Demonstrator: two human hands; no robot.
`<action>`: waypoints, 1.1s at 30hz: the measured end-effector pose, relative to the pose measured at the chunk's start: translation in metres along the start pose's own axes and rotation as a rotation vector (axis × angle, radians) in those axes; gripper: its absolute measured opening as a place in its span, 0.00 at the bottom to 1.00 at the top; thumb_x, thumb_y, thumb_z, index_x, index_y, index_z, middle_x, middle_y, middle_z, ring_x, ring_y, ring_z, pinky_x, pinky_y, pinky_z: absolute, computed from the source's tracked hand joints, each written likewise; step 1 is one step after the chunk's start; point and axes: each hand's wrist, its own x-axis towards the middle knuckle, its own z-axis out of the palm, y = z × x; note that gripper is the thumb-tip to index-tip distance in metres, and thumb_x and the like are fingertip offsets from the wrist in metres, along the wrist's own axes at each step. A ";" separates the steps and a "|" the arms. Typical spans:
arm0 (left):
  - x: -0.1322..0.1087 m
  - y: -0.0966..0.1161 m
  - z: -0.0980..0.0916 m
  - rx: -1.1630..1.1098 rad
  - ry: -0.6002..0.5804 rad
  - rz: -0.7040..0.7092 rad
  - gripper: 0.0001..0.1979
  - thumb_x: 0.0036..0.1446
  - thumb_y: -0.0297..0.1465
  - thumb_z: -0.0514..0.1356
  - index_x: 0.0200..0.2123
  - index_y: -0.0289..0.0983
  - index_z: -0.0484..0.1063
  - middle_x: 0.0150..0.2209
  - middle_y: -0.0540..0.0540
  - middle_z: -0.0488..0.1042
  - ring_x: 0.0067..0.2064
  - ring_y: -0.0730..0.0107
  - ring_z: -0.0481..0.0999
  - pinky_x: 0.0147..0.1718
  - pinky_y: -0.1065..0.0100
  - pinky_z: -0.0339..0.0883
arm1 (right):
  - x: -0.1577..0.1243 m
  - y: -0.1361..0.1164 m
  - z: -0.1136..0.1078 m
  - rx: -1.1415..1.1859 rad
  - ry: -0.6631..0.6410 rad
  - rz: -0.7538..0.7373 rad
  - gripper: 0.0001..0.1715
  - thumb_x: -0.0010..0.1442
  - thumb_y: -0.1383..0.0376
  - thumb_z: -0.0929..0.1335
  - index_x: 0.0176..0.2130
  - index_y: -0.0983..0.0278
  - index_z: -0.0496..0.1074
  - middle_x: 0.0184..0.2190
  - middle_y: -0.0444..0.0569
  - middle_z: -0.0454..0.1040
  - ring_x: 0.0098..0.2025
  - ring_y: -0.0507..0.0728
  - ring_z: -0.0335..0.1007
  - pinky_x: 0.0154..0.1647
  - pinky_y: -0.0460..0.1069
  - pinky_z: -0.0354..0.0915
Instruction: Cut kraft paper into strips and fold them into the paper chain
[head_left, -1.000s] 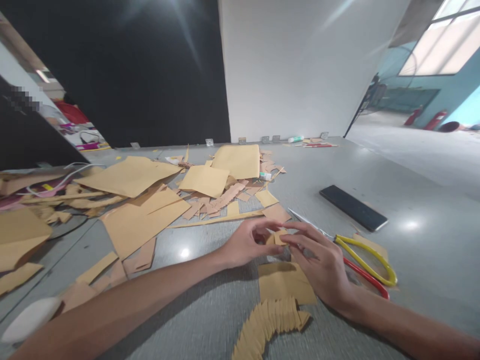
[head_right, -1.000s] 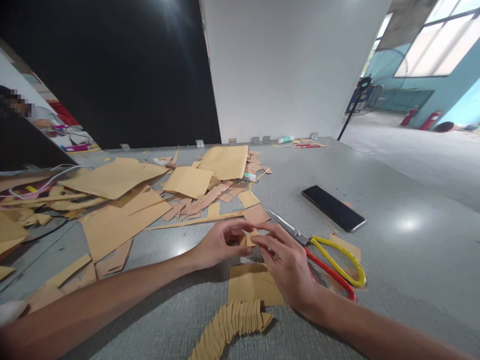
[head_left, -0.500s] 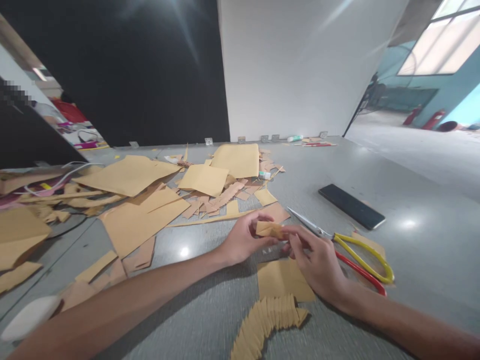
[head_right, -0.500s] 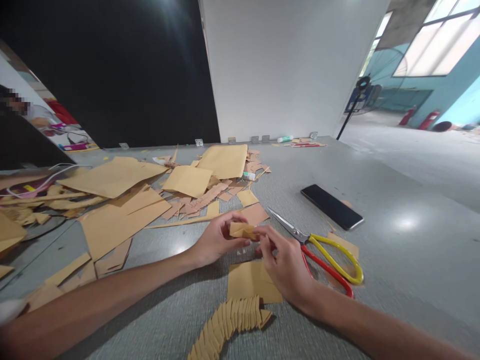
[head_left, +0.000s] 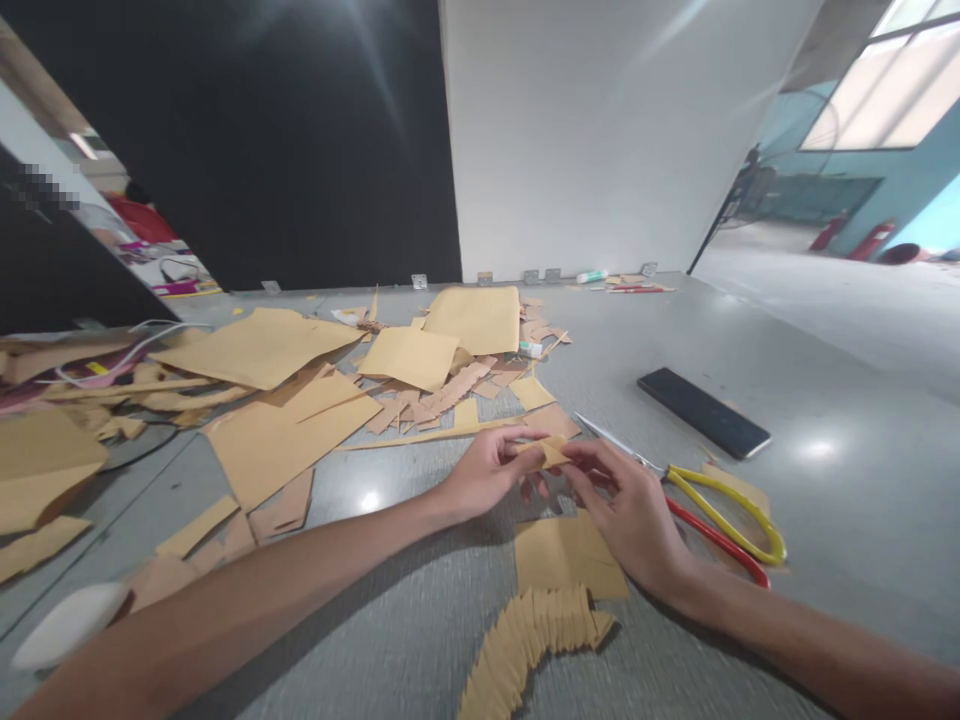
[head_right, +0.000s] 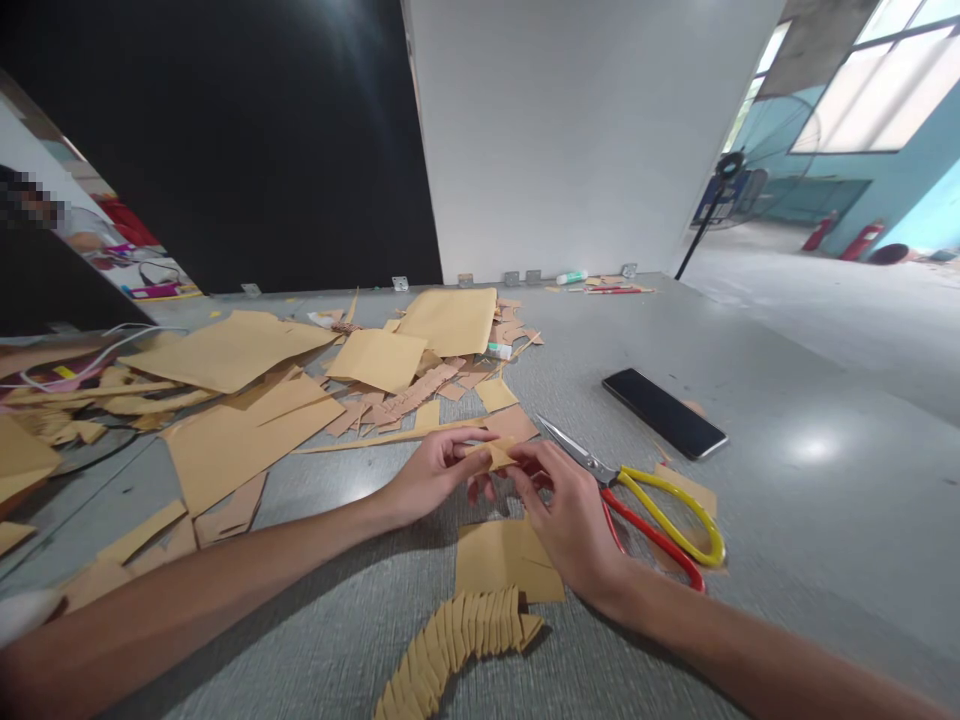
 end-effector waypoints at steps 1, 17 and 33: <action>0.000 0.000 0.000 0.003 0.007 0.004 0.31 0.61 0.49 0.64 0.56 0.28 0.71 0.28 0.41 0.79 0.26 0.67 0.78 0.25 0.69 0.68 | 0.000 0.000 0.000 0.002 -0.002 0.000 0.08 0.69 0.61 0.68 0.46 0.60 0.75 0.42 0.50 0.80 0.41 0.58 0.79 0.42 0.52 0.74; -0.001 0.000 -0.001 0.059 -0.108 -0.006 0.21 0.61 0.46 0.66 0.46 0.33 0.78 0.39 0.40 0.78 0.31 0.69 0.80 0.24 0.74 0.67 | -0.002 -0.004 -0.001 0.046 -0.024 0.121 0.04 0.67 0.62 0.69 0.42 0.59 0.74 0.24 0.40 0.79 0.25 0.53 0.77 0.30 0.46 0.70; 0.000 0.002 -0.001 -0.007 -0.136 -0.086 0.20 0.63 0.44 0.63 0.39 0.30 0.78 0.37 0.36 0.80 0.28 0.67 0.81 0.22 0.73 0.67 | -0.002 0.001 -0.001 -0.034 -0.017 0.017 0.07 0.63 0.66 0.71 0.37 0.59 0.82 0.33 0.44 0.84 0.33 0.56 0.79 0.34 0.48 0.70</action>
